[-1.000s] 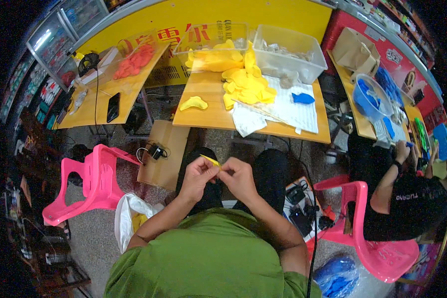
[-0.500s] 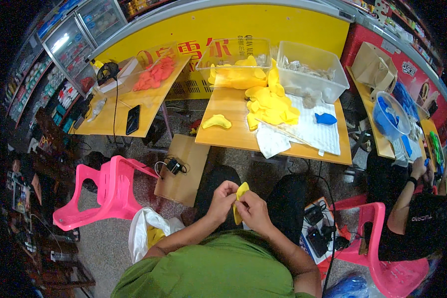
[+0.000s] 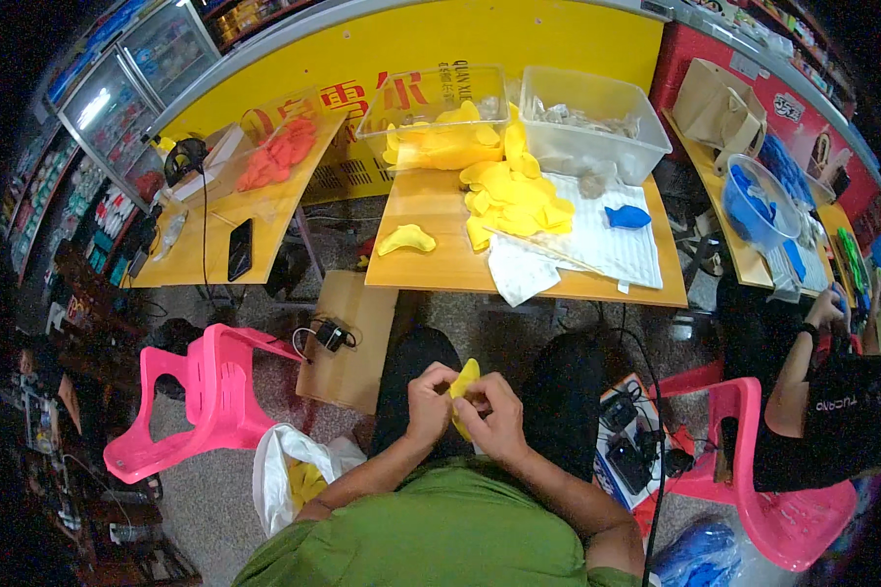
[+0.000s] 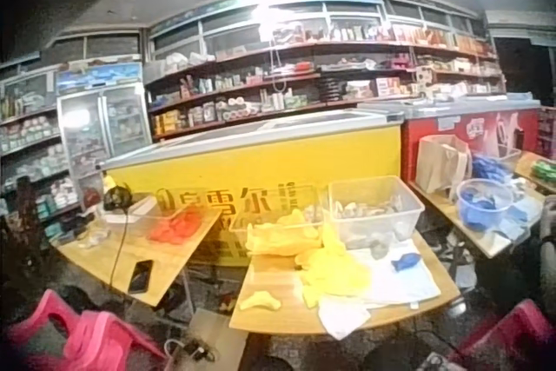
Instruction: Stuffing and assembling yellow banana-shaped plush toys by adding padding and attaching them to sticks or bagging them.
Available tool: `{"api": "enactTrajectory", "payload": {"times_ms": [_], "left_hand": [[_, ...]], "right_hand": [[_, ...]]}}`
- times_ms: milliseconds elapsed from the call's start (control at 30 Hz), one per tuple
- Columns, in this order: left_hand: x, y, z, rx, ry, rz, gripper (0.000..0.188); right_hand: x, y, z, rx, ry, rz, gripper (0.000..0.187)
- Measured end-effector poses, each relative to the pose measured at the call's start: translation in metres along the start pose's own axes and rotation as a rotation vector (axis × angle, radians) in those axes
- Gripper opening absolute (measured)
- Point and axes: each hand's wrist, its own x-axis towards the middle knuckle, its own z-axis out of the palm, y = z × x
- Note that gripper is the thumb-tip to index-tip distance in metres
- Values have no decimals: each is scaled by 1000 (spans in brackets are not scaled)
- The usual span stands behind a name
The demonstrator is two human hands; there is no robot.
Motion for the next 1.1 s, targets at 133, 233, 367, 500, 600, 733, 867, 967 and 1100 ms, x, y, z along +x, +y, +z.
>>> {"api": "enactTrajectory", "payload": {"times_ms": [133,233,367,500,600,733,867,967,1100], "left_hand": [[-1,3,1,65,64,-4,10],[-4,4,10,-18,85,-57,13],[-1,15,18,-168,69,-134,19],[-2,15,23,-191,71,-124,24],[-5,18,24,-171,42,-104,33],[-4,17,20,27,11,80,31],[0,8,10,144,-10,178,27],[-1,4,14,46,18,99,27],[-8,-10,12,-34,62,-11,21]], "right_hand": [[-3,6,3,73,49,43,24],[-4,6,6,152,133,113,22],[-1,11,4,293,127,262,17],[1,19,7,268,156,172,7],[3,19,3,224,137,113,4],[4,16,1,6,129,-61,7],[3,9,-7,-82,34,-137,9],[1,18,-7,-100,51,-97,9],[4,30,-3,-195,80,-73,8]]}}
